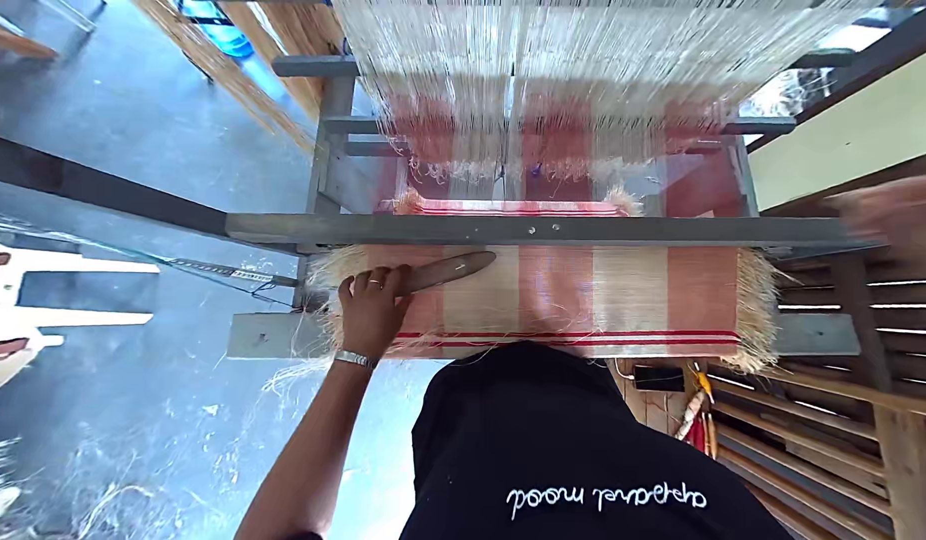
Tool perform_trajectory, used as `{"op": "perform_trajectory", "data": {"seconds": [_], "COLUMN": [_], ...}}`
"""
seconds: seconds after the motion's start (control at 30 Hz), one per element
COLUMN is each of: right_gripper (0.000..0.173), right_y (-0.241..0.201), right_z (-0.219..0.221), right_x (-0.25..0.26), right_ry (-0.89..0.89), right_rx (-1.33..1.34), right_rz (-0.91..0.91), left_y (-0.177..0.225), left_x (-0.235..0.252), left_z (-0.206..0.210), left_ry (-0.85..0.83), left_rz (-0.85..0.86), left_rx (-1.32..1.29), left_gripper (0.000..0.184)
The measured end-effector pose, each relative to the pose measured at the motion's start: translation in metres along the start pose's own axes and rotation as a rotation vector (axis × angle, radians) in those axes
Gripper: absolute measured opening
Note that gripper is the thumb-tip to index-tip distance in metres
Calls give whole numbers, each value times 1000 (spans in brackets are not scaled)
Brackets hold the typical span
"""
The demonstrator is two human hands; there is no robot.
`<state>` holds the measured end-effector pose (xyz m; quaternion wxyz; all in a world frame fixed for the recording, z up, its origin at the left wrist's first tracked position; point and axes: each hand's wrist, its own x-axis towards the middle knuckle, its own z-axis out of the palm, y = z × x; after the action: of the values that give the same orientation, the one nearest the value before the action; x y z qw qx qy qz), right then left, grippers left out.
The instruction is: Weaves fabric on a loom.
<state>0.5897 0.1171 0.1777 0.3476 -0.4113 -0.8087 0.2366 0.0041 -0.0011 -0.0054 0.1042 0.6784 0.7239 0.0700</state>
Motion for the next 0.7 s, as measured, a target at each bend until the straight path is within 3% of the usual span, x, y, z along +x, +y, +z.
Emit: {"op": "perform_trajectory", "data": {"seconds": [0.1,0.23,0.3,0.47,0.7], "right_gripper": [22,21,22,21,18], "right_y": [-56,-50,-50,-46,-55], "right_z": [119,232,270,308,311], "right_x": [8,6,10,14,13], "right_ry": [-74,-261,-304,-322,-228], "right_rx": [-16,312,337,271,46], "right_rz": [230,386,479,524,431], "left_y": [23,77,95,110,118], "left_x": [-13,-29,-30,-23,-18], "left_z": [-17,-52,-57,-57,-60], "left_ry": [20,45,25,-15,11], "left_rz": [33,137,173,197,257], "left_rx": [-23,-12,55,127,180], "left_gripper": [50,49,48,47,47]}}
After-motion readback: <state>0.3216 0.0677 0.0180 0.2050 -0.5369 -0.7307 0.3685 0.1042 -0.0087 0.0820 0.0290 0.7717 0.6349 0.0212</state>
